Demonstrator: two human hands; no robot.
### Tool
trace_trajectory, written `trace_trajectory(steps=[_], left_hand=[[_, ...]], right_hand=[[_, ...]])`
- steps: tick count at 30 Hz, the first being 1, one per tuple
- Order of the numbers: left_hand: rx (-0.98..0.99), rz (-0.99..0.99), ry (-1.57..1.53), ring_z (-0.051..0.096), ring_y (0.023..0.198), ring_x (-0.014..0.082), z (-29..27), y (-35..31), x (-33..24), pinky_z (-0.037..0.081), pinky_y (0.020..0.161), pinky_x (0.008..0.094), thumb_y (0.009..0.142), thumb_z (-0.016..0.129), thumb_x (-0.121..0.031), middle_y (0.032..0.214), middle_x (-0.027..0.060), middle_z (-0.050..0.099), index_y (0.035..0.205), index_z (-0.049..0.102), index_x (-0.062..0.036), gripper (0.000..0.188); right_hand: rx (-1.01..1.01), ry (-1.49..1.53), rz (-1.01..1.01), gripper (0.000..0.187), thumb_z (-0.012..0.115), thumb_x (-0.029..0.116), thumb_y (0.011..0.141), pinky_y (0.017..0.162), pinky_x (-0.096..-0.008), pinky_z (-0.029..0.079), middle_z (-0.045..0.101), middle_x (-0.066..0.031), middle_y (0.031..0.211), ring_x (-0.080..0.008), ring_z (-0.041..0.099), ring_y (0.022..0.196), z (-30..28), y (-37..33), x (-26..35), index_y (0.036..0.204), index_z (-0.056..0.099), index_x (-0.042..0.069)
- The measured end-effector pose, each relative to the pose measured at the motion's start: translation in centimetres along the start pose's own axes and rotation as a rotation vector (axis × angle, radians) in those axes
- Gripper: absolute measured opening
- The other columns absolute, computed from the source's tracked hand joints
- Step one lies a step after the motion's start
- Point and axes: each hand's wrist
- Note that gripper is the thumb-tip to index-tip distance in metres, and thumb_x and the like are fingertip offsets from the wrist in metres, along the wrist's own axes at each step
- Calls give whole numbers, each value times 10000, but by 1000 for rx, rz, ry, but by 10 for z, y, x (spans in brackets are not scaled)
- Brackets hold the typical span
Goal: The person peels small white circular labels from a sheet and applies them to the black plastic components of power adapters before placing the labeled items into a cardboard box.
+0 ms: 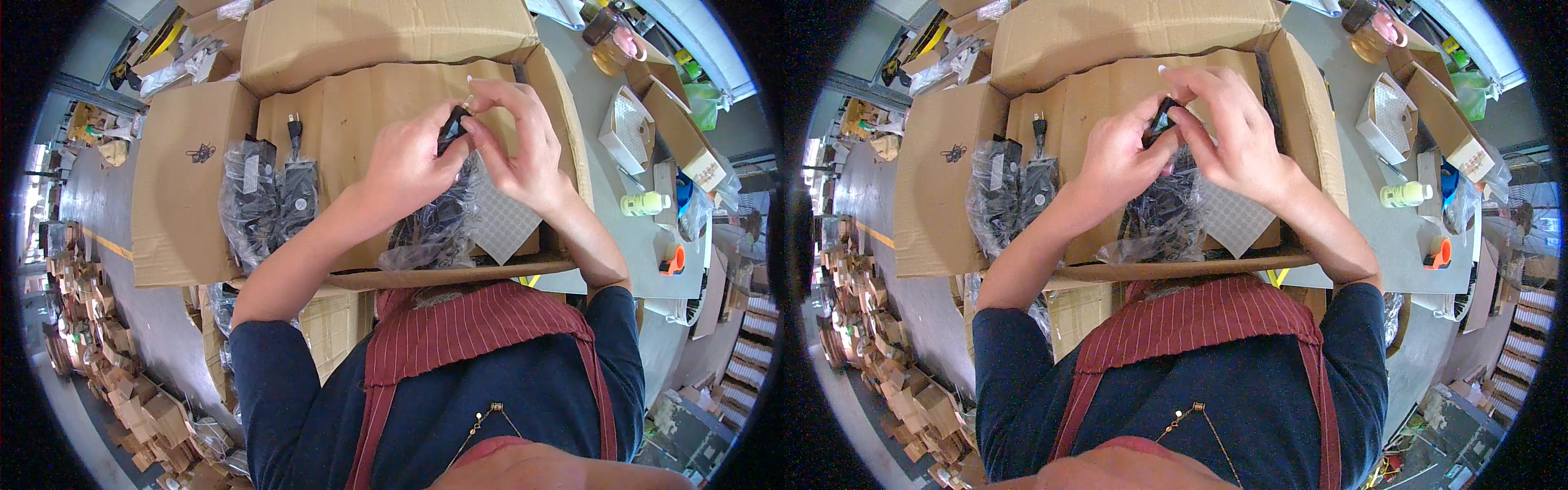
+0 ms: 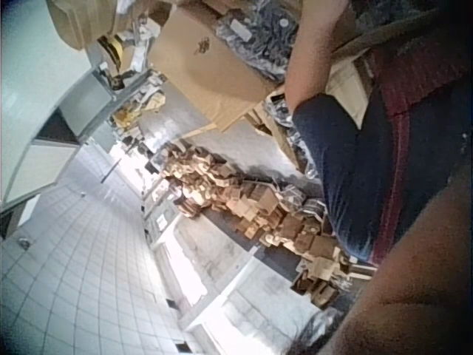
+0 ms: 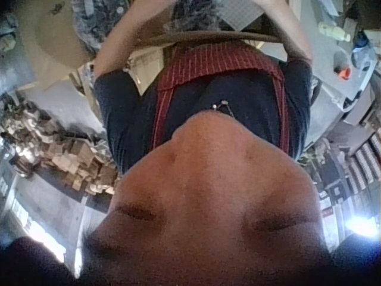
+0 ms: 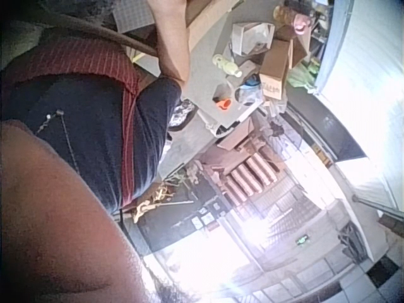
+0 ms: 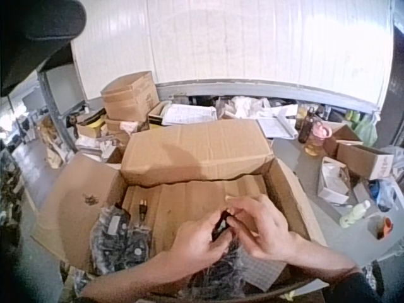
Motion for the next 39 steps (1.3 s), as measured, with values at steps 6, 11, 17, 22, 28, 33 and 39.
trace_trajectory(steps=[6, 11, 17, 22, 28, 33, 39], left_hand=[[21, 32, 78, 675, 558, 145, 0, 0, 4, 518, 529, 283, 914, 659, -147, 663, 68, 665, 1175, 621, -61, 277], [78, -15, 20, 628, 566, 81, -1, -1, 7, 502, 525, 252, 927, 669, -158, 690, 15, 644, 1165, 619, -34, 273], [81, -91, -114, 601, 562, 70, 1, 0, 0, 494, 520, 243, 929, 683, -157, 703, 10, 629, 1178, 608, -12, 297], [59, -50, -127, 602, 565, 69, 3, -2, -1, 494, 519, 240, 931, 680, -154, 705, 10, 631, 1179, 608, -12, 294], [92, -88, -65, 587, 575, 58, 4, -4, 4, 482, 516, 236, 931, 687, -164, 717, 3, 624, 1129, 629, -5, 261], [144, -164, -277, 557, 564, 52, 3, -2, -1, 460, 505, 228, 935, 693, -186, 726, -20, 602, 1113, 638, -10, 256], [122, -154, -251, 615, 552, 120, 4, -3, -2, 487, 535, 306, 921, 678, -190, 654, 61, 616, 1030, 636, -3, 221]], right_hand=[[44, 56, 158, 555, 720, -63, 758, 818, -343, 505, 579, -128, 1069, -231, 617, 910, -1, 1, -2, 1274, 529, 13], [95, 459, 449, 696, 778, 24, 739, 919, -336, 466, 554, -75, 1133, -174, 578, 1004, -1, -6, -20, 1352, 449, 31], [50, 674, 527, 690, 772, 46, 752, 955, -332, 431, 544, -63, 1146, -178, 561, 1036, -3, -7, -24, 1360, 447, 43], [85, 635, 560, 649, 746, 51, 773, 939, -321, 432, 554, -59, 1120, -171, 558, 1026, 2, -7, -21, 1352, 453, 44], [162, 752, 584, 578, 692, 35, 811, 913, -318, 445, 598, -53, 1057, -148, 567, 995, 2, -3, -22, 1341, 461, 40], [103, 899, 702, 537, 659, 19, 842, 908, -301, 452, 629, -45, 978, -136, 582, 970, -1, -6, -30, 1342, 462, 42], [44, 913, 738, 563, 695, 79, 851, 954, -318, 447, 603, -67, 1103, -158, 568, 1063, -2, -8, -29, 1358, 454, 43]])
Point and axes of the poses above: each hand's wrist, its own y-axis towards the middle knuckle, its own z-axis out of the palm, x = y × z
